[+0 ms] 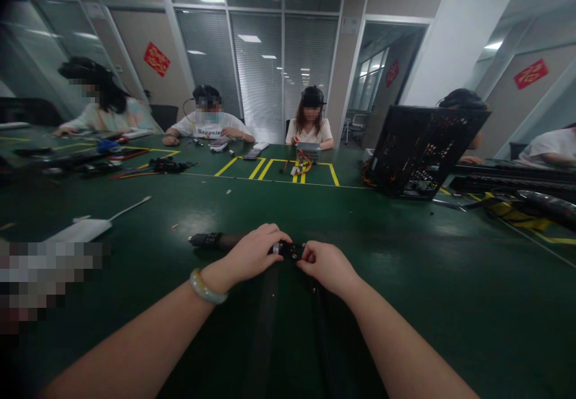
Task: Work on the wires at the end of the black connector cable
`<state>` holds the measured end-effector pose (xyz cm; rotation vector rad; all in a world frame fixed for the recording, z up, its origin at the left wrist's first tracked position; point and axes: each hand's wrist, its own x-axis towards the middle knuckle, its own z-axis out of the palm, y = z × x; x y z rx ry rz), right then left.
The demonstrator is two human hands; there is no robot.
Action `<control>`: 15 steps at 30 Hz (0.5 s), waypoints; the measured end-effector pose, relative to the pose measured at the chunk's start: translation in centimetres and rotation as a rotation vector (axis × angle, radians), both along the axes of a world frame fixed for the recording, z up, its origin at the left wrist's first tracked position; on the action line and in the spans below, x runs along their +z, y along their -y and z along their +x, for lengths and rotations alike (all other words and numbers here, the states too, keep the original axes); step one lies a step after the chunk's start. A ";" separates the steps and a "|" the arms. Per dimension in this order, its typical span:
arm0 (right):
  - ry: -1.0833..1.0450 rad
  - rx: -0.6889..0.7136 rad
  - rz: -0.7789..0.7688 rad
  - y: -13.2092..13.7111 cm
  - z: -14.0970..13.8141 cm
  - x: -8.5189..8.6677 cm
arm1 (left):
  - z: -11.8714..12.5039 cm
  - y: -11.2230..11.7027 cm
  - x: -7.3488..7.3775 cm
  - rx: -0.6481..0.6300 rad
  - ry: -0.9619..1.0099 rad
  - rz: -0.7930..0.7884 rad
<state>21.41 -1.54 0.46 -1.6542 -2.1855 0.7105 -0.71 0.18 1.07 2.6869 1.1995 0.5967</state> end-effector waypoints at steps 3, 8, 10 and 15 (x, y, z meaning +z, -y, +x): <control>-0.012 0.006 -0.007 0.0 -0.1 -0.1 | 0.0 -0.2 0.1 -0.006 -0.007 0.016; -0.090 0.032 -0.111 0.2 0.1 0.1 | 0.3 0.4 0.5 -0.003 -0.039 0.024; -0.104 0.052 -0.126 0.3 0.2 0.5 | 0.9 0.7 0.4 0.035 -0.042 0.049; -0.006 0.054 -0.071 0.8 0.0 1.1 | 2.2 1.1 -0.1 0.086 -0.073 0.082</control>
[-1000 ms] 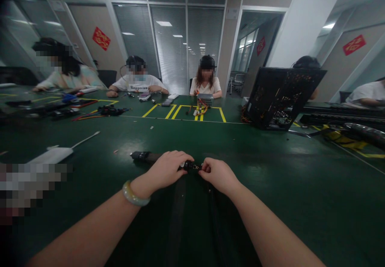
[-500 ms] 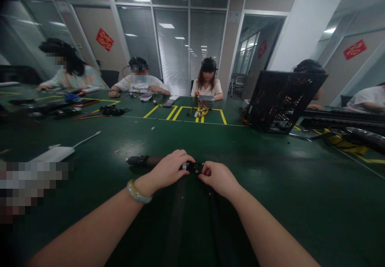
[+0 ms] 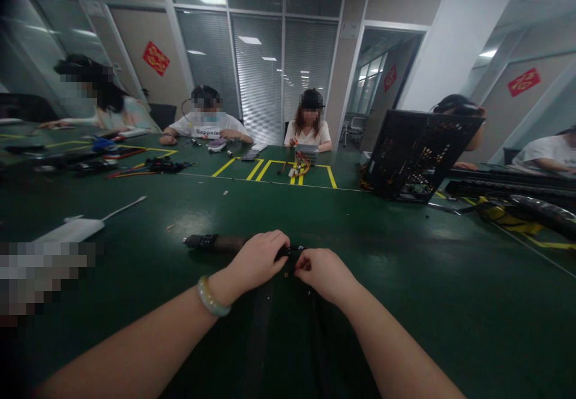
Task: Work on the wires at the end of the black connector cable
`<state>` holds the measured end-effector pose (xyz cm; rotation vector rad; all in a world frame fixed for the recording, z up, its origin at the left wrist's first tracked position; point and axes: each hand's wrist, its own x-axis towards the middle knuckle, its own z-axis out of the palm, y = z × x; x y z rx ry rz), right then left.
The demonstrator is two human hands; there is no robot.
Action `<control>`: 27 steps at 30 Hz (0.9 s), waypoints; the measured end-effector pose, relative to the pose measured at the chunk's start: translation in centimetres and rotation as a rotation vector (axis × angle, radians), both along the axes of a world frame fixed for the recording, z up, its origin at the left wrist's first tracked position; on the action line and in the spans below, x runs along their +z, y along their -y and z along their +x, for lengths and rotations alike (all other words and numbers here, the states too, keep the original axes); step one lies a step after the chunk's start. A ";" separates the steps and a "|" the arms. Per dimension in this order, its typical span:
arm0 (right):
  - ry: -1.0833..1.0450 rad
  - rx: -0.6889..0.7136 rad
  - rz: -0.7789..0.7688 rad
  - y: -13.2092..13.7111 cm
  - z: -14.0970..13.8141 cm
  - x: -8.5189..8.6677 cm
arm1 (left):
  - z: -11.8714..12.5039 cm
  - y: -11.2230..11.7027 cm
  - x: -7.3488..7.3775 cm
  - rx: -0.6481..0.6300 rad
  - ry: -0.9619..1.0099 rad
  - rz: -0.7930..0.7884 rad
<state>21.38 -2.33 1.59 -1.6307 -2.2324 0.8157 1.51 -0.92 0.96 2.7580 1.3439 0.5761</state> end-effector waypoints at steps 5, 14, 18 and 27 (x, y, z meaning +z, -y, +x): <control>0.052 -0.040 0.004 0.5 -0.6 0.5 | 0.0 -0.3 -0.2 -0.018 0.009 0.002; 0.046 -0.080 -0.040 0.0 -0.1 0.8 | -0.1 -0.5 -0.3 -0.024 0.048 0.010; 0.056 -0.147 0.013 -0.4 0.0 0.0 | -0.2 -0.5 -0.4 -0.029 0.065 0.004; -0.125 -0.108 0.061 -0.9 0.1 -0.8 | -0.3 -0.8 -0.6 -0.045 0.083 0.008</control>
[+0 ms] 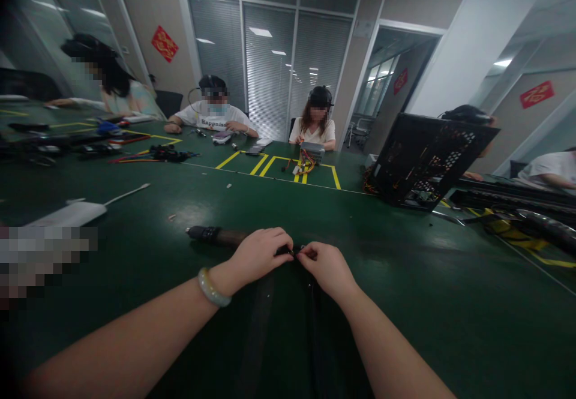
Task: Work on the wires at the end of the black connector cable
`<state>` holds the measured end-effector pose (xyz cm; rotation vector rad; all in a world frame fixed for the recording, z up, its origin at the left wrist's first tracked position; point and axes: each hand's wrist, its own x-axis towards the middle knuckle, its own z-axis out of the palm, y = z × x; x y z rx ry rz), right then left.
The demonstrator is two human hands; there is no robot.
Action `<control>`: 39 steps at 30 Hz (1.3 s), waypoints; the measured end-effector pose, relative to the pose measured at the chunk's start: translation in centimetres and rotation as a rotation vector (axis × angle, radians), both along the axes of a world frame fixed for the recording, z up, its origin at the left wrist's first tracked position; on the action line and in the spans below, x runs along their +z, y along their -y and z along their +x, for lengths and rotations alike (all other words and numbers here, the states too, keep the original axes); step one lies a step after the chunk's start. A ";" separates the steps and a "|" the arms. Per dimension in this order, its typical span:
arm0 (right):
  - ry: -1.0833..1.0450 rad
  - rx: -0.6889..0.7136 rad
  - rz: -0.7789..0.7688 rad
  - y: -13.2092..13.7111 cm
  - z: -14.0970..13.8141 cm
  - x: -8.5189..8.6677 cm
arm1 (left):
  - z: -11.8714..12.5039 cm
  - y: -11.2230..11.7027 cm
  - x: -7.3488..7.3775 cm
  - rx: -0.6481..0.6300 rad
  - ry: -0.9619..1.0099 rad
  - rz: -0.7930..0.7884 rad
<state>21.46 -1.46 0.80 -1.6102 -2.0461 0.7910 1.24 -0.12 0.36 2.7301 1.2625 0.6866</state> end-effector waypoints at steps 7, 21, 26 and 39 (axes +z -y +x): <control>0.003 -0.011 0.013 -0.4 0.1 -0.4 | 0.2 0.1 -0.2 0.007 0.027 0.009; -0.091 0.074 -0.012 -0.5 0.2 -0.9 | -0.4 0.1 0.5 -0.070 -0.028 -0.019; -0.092 0.074 -0.047 -0.5 0.1 -0.7 | -0.7 0.1 0.6 -0.112 0.006 -0.049; -0.101 0.040 -0.051 -0.7 0.6 -0.8 | 0.2 0.6 0.4 -0.021 0.028 -0.043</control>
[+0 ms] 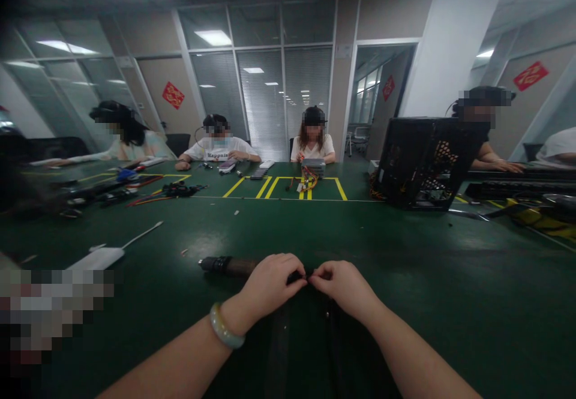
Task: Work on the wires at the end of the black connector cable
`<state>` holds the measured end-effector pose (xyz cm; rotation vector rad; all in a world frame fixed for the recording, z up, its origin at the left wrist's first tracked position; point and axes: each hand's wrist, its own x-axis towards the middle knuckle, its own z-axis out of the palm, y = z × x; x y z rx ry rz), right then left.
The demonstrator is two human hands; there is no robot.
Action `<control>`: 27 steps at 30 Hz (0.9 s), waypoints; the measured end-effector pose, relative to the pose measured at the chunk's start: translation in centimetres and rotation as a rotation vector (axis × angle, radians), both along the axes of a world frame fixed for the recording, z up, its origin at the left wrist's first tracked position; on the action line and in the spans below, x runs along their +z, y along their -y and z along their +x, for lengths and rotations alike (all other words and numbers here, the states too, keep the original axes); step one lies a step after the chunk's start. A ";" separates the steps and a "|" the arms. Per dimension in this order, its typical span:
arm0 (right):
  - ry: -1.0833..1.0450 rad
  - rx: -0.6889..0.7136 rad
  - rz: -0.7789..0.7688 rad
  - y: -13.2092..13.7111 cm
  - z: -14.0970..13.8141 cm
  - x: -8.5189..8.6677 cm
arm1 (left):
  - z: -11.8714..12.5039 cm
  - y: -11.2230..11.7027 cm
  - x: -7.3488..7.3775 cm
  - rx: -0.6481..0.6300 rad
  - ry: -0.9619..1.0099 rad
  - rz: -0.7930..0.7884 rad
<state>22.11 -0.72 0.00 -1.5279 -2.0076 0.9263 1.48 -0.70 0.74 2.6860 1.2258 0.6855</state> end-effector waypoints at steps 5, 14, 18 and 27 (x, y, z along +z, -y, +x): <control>-0.054 -0.020 -0.035 -0.1 -0.1 -0.3 | 0.1 0.1 -0.1 -0.006 -0.016 0.025; -0.102 -0.021 -0.057 -0.1 0.1 -0.4 | 0.2 -0.1 -0.5 0.056 0.033 0.013; -0.105 -0.019 -0.054 -0.2 0.2 -0.6 | 0.1 -0.1 -0.3 0.015 0.024 0.014; -0.122 -0.021 -0.039 -0.1 0.2 -0.8 | 0.1 0.0 -0.1 0.016 0.030 0.021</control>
